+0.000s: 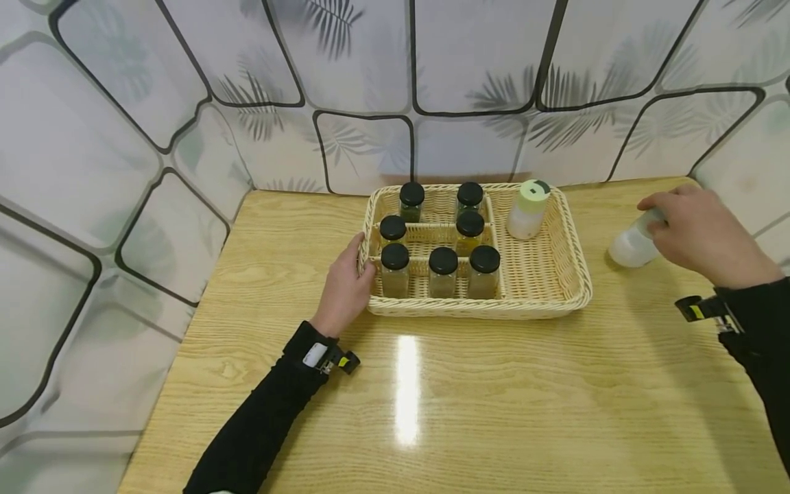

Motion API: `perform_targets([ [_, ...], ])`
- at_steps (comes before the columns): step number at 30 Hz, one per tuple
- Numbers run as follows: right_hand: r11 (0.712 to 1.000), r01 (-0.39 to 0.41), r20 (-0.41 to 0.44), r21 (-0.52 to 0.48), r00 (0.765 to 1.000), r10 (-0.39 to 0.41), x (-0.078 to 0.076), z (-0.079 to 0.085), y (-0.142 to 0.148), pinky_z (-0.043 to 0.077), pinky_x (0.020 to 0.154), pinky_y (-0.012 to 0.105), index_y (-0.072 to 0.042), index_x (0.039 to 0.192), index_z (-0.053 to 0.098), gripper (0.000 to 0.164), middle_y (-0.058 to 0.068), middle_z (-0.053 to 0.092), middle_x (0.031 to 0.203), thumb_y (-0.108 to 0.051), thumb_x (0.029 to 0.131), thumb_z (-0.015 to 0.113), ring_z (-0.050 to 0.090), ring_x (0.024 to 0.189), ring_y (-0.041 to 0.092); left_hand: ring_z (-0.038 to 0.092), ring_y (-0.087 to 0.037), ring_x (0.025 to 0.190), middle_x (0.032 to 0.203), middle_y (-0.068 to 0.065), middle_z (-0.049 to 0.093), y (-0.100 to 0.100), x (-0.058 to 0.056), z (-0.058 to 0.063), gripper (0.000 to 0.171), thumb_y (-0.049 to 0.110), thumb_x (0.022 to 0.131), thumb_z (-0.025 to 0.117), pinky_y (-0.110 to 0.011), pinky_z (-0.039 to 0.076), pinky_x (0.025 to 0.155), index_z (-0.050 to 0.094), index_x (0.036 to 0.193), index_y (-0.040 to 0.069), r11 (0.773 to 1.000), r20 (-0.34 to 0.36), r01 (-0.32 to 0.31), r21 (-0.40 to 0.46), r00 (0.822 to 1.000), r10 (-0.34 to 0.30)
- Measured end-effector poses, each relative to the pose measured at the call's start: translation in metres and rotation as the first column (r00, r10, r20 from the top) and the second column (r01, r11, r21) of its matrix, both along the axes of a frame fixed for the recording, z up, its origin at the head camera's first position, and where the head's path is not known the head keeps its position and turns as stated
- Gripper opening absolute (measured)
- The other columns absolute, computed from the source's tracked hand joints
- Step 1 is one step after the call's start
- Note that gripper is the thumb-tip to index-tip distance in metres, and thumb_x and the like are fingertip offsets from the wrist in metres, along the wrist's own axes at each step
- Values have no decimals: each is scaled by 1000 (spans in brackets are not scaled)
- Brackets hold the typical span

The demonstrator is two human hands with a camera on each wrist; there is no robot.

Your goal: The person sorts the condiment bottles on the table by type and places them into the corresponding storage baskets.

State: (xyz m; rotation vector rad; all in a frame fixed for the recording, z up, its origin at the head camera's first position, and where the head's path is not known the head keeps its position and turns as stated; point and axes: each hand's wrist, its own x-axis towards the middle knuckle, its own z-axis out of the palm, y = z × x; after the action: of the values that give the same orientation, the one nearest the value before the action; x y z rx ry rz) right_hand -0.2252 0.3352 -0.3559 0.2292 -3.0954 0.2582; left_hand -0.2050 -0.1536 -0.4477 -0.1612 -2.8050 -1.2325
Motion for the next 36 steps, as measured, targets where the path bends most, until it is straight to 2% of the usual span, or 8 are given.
perform_targets([
  [6, 1000, -5, -9, 13, 1000, 5, 5, 11, -10, 45, 82, 64, 14, 126, 56, 34, 39, 47, 121, 4, 94, 50, 40, 111, 54, 44, -31, 142, 157, -17, 41, 0, 0, 0, 59, 21, 103, 42, -47, 39, 116, 30, 158, 6, 1000, -1, 1, 5, 1000, -1],
  [13, 997, -64, -71, 37, 995, 67, 9, 24, -19, 48, 77, 64, 15, 121, 60, 34, 41, 52, 119, 7, 89, 54, 47, 105, 56, 43, -31, 143, 158, -17, 41, 0, 0, -1, 59, 22, 103, 42, -48, 39, 116, 30, 158, 7, 1000, 3, 1, 4, 1000, -1],
  [29, 997, -74, -64, 34, 995, 76, 20, 51, -48, 45, 84, 67, 9, 126, 60, 36, 39, 51, 122, 5, 91, 55, 46, 107, 56, 46, -31, 141, 157, -17, 41, -1, 1, -1, 59, 21, 103, 42, -48, 41, 114, 30, 158, 6, 1000, -1, 4, 13, 1000, -4],
  [36, 991, -130, -60, 15, 990, 130, 25, 58, -64, 44, 85, 66, 7, 127, 61, 34, 38, 52, 124, 4, 94, 55, 46, 109, 56, 49, -32, 137, 154, -18, 45, 0, 0, 1, 59, 19, 102, 43, -47, 43, 112, 31, 158, 6, 1000, -15, 3, 16, 1000, -3],
])
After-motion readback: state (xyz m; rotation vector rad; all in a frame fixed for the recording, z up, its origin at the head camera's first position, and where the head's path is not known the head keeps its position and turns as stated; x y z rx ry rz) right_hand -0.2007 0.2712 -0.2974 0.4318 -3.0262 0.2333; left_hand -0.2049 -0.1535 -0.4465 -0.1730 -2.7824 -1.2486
